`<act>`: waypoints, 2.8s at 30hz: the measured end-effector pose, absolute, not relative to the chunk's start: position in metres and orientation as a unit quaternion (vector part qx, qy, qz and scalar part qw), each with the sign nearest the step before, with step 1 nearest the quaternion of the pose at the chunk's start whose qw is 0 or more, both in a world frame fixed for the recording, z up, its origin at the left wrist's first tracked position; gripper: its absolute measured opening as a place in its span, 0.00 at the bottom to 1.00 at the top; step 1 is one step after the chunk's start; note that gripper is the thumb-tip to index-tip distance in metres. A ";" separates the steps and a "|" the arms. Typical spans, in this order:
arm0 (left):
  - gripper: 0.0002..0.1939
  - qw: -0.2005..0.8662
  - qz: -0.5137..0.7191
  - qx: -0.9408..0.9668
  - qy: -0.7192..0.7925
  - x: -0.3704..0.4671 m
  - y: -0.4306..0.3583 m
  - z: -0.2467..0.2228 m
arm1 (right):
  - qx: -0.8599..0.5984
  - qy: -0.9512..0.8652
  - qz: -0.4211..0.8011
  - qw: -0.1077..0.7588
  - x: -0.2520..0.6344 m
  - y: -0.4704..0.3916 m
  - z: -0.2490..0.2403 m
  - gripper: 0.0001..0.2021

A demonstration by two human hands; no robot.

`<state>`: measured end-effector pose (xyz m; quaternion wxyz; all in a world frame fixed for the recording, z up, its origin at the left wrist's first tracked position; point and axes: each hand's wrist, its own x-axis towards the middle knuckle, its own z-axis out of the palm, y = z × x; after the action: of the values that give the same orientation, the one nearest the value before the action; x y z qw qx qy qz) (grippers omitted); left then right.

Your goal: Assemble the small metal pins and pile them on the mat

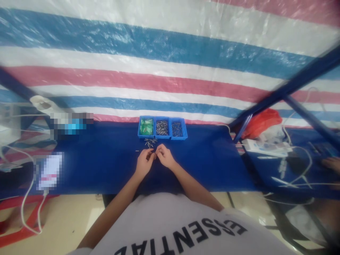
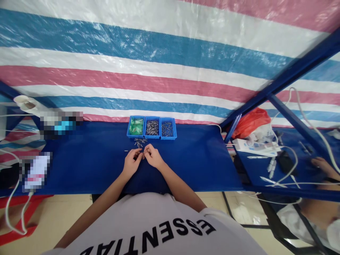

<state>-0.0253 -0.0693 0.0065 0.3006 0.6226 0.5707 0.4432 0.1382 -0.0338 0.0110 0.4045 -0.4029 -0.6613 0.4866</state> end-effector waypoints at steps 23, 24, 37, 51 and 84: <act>0.16 0.372 0.458 0.544 0.597 -0.032 -0.068 0.001 | -0.408 -0.653 0.478 0.422 0.134 -0.031 0.008 0.08; 0.16 0.375 0.461 0.540 0.596 -0.032 -0.068 0.001 | -0.409 -0.653 0.479 0.421 0.134 -0.031 0.008 0.08; 0.14 0.393 0.481 0.523 0.583 -0.035 -0.066 -0.003 | -0.423 -0.665 0.458 0.410 0.133 -0.027 0.002 0.12; 0.15 0.381 0.471 0.523 0.599 -0.035 -0.065 -0.002 | -0.433 -0.680 0.430 0.406 0.131 -0.028 -0.001 0.12; 0.18 0.360 0.446 0.550 0.607 -0.032 -0.068 -0.001 | -0.448 -0.652 0.437 0.428 0.134 -0.026 0.003 0.08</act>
<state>-0.0321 -0.0680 -0.0006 0.3597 0.5501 0.6073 0.4463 0.1336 -0.0259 0.0026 0.4277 -0.4479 -0.6525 0.4368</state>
